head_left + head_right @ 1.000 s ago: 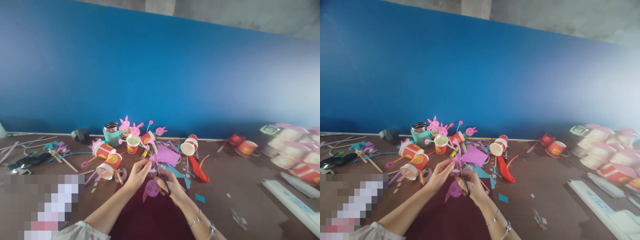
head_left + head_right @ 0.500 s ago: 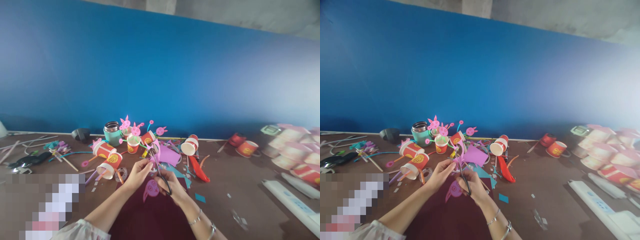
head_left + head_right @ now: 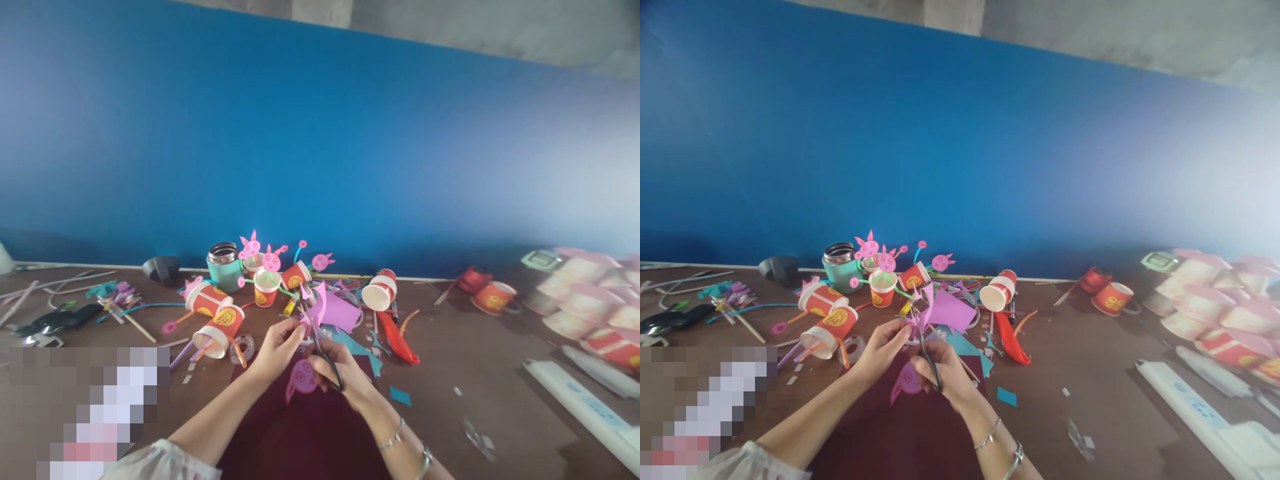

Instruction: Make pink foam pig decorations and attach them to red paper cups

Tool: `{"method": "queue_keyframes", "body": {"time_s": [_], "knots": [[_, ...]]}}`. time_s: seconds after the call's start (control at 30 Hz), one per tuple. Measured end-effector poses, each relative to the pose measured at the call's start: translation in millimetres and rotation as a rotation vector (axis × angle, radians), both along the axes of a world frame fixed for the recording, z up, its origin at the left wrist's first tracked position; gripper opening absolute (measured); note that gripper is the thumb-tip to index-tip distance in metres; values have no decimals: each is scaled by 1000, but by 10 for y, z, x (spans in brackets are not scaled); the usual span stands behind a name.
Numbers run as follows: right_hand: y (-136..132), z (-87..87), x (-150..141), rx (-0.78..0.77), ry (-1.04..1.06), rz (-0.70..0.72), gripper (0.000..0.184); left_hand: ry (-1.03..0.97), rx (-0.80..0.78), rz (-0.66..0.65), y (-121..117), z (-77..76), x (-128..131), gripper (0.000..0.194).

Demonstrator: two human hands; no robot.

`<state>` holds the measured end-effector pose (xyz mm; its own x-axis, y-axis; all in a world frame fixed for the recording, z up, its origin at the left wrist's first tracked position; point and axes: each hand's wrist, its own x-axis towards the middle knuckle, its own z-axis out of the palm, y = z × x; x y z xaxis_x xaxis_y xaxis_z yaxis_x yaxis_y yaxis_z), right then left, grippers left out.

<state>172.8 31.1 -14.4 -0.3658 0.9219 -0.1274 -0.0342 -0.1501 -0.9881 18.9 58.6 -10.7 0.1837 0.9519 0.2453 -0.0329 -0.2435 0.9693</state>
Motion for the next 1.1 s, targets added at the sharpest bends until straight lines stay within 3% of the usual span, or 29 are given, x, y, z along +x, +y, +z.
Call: {"method": "queue_keyframes", "body": {"time_s": [0.5,0.73,1.1], "knots": [[-3,-27,-80,76,55,-45,38,-185,-120,133,-129,-68,163,33],[-8,-7,-82,92,40,-53,36,-245,-162,151,-168,-6,187,36],[-5,-24,-79,101,39,-52,37,-167,-110,154,-136,-71,168,36]]}}
